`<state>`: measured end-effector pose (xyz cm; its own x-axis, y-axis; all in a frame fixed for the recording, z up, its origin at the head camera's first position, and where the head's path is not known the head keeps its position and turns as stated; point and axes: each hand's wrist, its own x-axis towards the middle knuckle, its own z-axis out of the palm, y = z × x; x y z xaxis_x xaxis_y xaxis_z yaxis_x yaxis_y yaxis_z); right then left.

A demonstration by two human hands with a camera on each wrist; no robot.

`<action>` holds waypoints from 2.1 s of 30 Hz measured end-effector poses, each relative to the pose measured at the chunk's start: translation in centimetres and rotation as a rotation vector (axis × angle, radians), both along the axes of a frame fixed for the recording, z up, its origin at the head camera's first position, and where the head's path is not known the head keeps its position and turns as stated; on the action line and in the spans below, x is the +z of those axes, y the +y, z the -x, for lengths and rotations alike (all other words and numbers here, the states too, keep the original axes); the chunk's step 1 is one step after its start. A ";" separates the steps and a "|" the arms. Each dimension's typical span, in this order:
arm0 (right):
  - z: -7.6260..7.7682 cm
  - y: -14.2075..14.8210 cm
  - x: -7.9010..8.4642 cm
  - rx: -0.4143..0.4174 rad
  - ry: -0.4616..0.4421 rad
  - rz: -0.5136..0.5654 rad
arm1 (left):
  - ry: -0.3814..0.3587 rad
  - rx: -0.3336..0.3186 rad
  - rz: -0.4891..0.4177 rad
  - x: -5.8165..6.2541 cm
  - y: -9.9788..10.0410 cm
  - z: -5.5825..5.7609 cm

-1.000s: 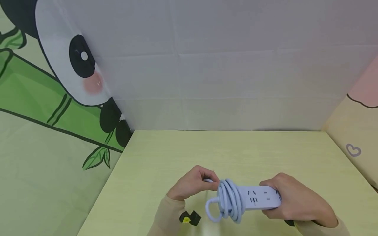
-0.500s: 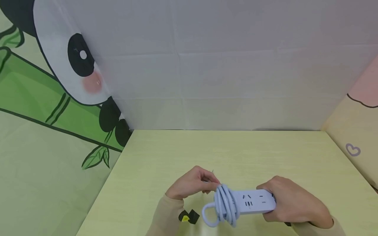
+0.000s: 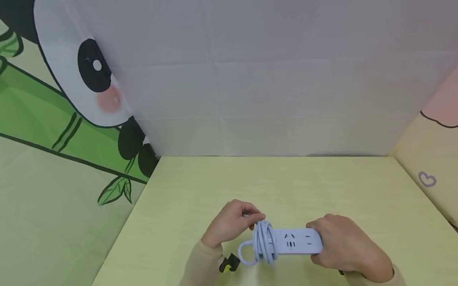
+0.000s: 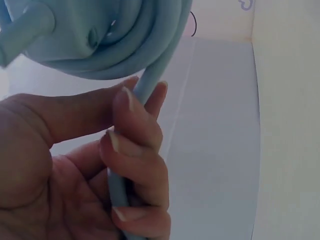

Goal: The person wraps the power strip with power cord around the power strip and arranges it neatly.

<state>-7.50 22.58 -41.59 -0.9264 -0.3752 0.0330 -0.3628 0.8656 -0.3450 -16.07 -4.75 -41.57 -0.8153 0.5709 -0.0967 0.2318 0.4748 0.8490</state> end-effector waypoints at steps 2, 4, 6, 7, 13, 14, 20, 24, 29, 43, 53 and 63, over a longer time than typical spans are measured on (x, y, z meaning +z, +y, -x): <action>-0.1 -0.4 0.1 -0.042 0.021 -0.038 | 0.055 0.021 0.039 0.3 0.1 -0.3; -0.2 -0.8 0.2 -0.075 0.042 -0.071 | 0.103 0.035 0.067 0.5 0.2 -0.5; -0.3 -1.2 0.2 -0.104 0.063 -0.097 | 0.152 0.048 0.088 0.6 0.2 -0.6; -0.3 -1.5 0.3 -0.119 0.068 -0.107 | 0.178 0.056 0.100 0.6 0.2 -0.7; -0.3 -2.4 0.1 -0.178 0.100 -0.133 | 0.285 0.104 0.145 0.6 0.3 -0.9; -0.2 -2.5 0.1 -0.186 0.104 -0.135 | 0.293 0.114 0.147 0.6 0.3 -0.9; -0.1 -3.1 0.2 -0.221 0.119 -0.158 | 0.350 0.155 0.157 0.8 -0.1 -1.1; 0.0 -3.2 0.4 -0.230 0.142 -0.170 | 0.386 0.175 0.198 1.1 -0.3 -1.2; 0.4 -3.3 0.3 -0.231 0.135 -0.167 | 0.396 0.210 0.266 1.3 -0.4 -1.4; 1.1 -2.5 -0.1 -0.282 0.149 -0.149 | 0.448 0.283 0.311 1.4 -0.5 -1.4; 1.6 -3.3 -0.3 -0.310 0.235 -0.142 | 0.310 0.485 0.067 1.7 1.1 -2.3; 2.0 -3.2 -0.4 -0.349 0.317 -0.165 | 0.317 0.484 -0.037 1.8 1.6 -2.6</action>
<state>-9.55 19.35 -41.96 -0.9517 -0.0682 0.2995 -0.1063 0.9879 -0.1127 -13.49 -3.13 -39.80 -0.9702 0.1244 0.2078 0.2415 0.5616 0.7914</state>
